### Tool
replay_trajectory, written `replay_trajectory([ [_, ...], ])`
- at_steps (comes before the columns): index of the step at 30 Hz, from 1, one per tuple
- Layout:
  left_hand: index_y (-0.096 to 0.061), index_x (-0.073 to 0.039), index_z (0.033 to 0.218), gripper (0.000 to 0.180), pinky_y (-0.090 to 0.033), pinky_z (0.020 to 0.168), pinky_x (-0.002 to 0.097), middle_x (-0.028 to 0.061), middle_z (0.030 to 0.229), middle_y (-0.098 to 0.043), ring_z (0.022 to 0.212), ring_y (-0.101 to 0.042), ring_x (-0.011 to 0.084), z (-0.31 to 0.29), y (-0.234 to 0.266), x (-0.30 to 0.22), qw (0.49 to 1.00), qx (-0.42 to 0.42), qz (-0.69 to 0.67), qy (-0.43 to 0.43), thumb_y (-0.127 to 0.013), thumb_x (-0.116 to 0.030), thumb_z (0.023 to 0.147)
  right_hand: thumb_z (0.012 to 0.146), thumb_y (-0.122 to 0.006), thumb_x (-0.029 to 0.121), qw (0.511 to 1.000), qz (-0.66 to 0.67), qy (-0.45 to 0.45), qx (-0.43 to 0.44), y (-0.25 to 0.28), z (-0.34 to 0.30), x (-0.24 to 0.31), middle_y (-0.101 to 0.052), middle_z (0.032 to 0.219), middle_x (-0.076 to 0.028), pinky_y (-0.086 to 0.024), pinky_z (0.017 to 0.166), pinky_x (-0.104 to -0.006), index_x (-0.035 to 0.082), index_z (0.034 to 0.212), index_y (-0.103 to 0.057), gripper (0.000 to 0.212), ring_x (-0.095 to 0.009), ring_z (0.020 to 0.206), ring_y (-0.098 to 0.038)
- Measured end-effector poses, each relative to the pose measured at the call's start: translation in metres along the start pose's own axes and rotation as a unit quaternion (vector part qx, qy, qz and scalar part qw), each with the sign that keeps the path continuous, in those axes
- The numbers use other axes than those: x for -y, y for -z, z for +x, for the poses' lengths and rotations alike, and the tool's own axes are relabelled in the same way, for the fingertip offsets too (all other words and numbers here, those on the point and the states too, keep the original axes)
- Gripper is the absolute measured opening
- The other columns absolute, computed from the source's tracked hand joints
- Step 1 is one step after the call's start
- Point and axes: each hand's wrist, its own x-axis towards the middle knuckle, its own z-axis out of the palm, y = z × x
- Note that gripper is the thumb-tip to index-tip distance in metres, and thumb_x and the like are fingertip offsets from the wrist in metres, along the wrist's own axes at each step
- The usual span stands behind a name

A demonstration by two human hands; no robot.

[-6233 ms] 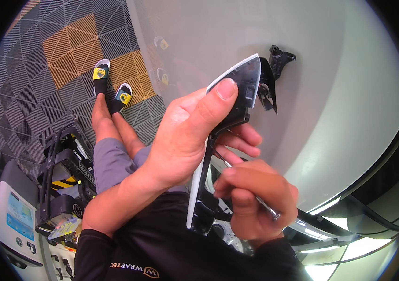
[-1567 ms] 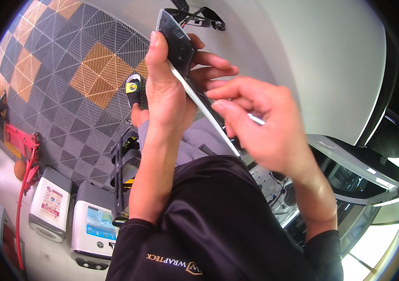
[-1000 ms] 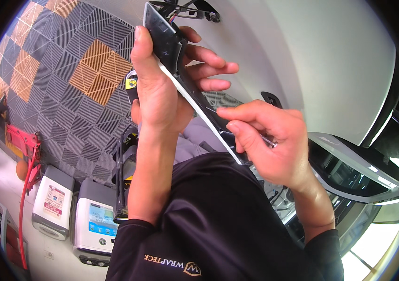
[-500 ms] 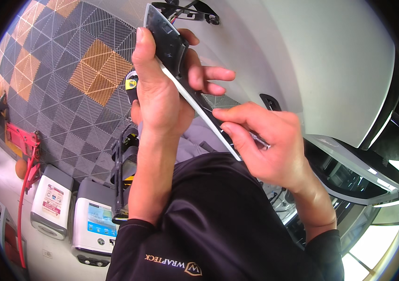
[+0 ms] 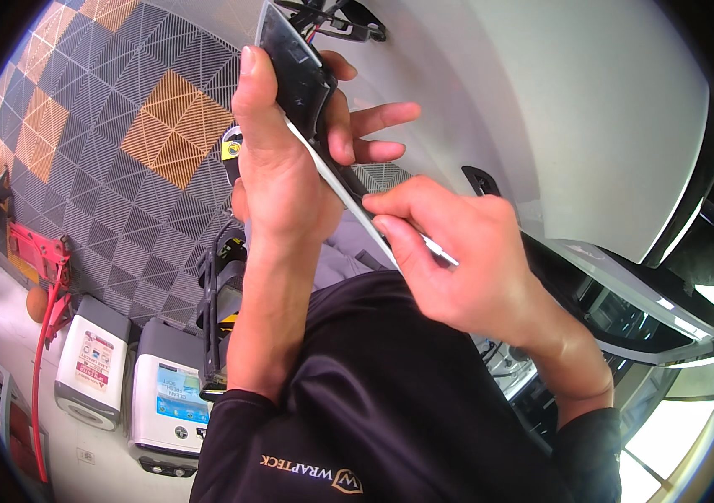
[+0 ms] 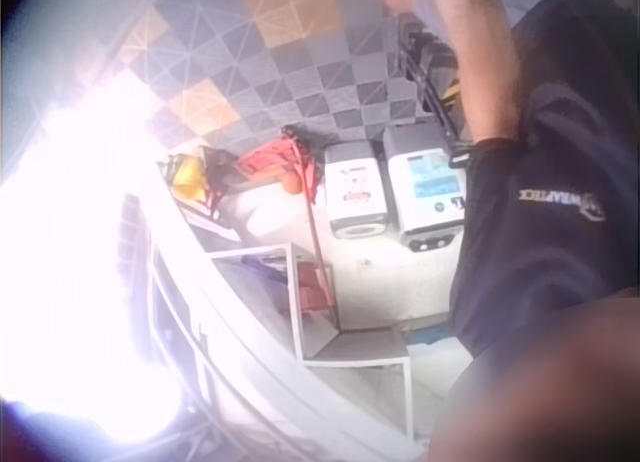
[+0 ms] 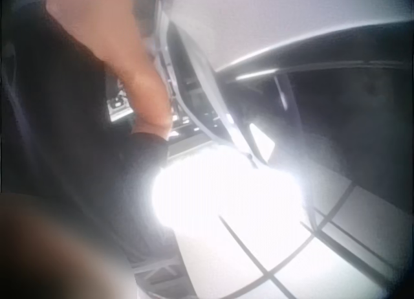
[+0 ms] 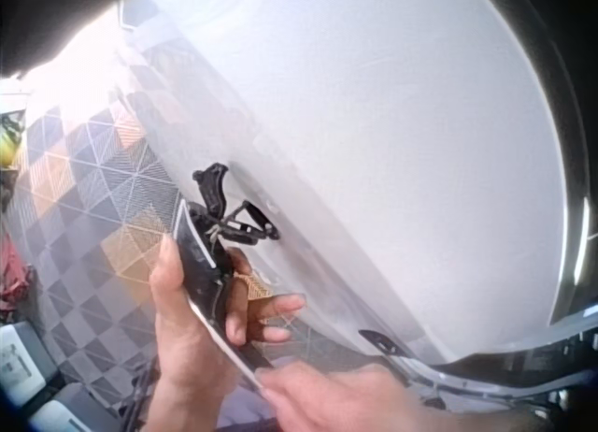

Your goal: The person installs a car door handle onto a white door panel. They align the handle, secure it with screws using a screwdriver, and then use a yellow plastic squeegee to press the handle into place.

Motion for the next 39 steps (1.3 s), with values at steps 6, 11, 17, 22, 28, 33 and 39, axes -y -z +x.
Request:
replay_trajectory([
  [6, -0.057, -0.003, 0.117, 0.085, -0.064, 0.069, 0.0405, 0.011, 0.075, -0.067, 0.086, -0.078, 0.0381, 0.0, -0.009, 0.0, 0.999, -0.039, 0.005, -0.005, -0.041, -0.085, 0.098, 0.091, -0.074, -0.004, 0.973, -0.205, 0.076, -0.066, -0.028, -0.01, 0.007, -0.072, 0.088, -0.015, -0.055, 0.057, -0.0388, -0.004, 0.12, -0.066, 0.03, -0.029, 0.067, -0.072],
  [11, -0.056, -0.004, 0.118, 0.086, -0.065, 0.069, 0.0398, 0.0159, 0.087, -0.072, 0.092, -0.079, 0.0389, 0.001, -0.016, 0.003, 0.998, -0.053, 0.007, -0.022, -0.041, -0.086, 0.097, 0.091, -0.075, -0.005, 0.968, -0.217, 0.071, -0.106, -0.034, -0.013, 0.005, -0.07, 0.084, -0.016, -0.056, 0.059, -0.0381, -0.003, 0.121, -0.066, 0.031, -0.03, 0.067, -0.07],
  [17, -0.058, -0.002, 0.118, 0.09, -0.068, 0.07, 0.0408, 0.0201, 0.097, -0.073, 0.097, -0.079, 0.0408, 0.003, -0.002, 0.0, 0.999, -0.005, -0.013, 0.032, -0.041, -0.088, 0.096, 0.101, -0.066, 0.001, 0.987, 0.141, -0.072, -0.008, 0.012, 0.006, 0.0, -0.069, 0.073, -0.006, -0.047, 0.052, -0.0262, -0.001, 0.118, -0.074, 0.019, -0.011, 0.061, -0.064],
  [22, -0.059, -0.003, 0.118, 0.092, -0.069, 0.071, 0.0426, 0.0206, 0.1, -0.073, 0.098, -0.079, 0.0424, 0.004, 0.001, -0.001, 0.999, 0.008, -0.02, 0.027, -0.039, -0.089, 0.096, 0.101, -0.065, -0.001, 0.98, 0.156, -0.122, -0.015, 0.03, -0.006, 0.006, -0.07, 0.075, -0.002, -0.049, 0.058, -0.0217, -0.003, 0.115, -0.077, 0.019, -0.007, 0.065, -0.064],
  [28, -0.058, -0.003, 0.119, 0.091, -0.069, 0.071, 0.0433, 0.0205, 0.101, -0.073, 0.099, -0.078, 0.0428, 0.001, -0.004, -0.001, 1.0, -0.003, -0.004, 0.026, -0.037, -0.089, 0.097, 0.096, -0.07, -0.005, 0.992, 0.113, -0.043, -0.03, 0.016, -0.019, -0.008, -0.075, 0.081, -0.006, -0.053, 0.063, -0.0251, -0.002, 0.115, -0.078, 0.021, -0.01, 0.066, -0.067],
  [33, -0.058, -0.003, 0.118, 0.089, -0.068, 0.07, 0.0429, 0.0194, 0.098, -0.072, 0.097, -0.079, 0.0418, 0.0, -0.005, -0.001, 1.0, -0.009, 0.005, 0.02, -0.037, -0.088, 0.098, 0.096, -0.07, -0.004, 0.993, 0.105, -0.055, -0.021, 0.016, -0.022, -0.01, -0.075, 0.082, -0.008, -0.053, 0.063, -0.0266, -0.002, 0.115, -0.078, 0.02, -0.012, 0.066, -0.068],
  [39, -0.06, -0.004, 0.115, 0.086, -0.06, 0.059, 0.0357, 0.0029, 0.068, -0.054, 0.074, -0.075, 0.0282, 0.003, -0.002, 0.0, 1.0, -0.004, 0.013, -0.006, -0.04, -0.086, 0.098, 0.099, -0.071, 0.002, 0.993, 0.102, -0.041, -0.034, 0.007, -0.019, -0.013, -0.075, 0.083, -0.015, -0.057, 0.066, -0.0349, -0.001, 0.108, -0.074, 0.01, -0.029, 0.071, -0.075],
])
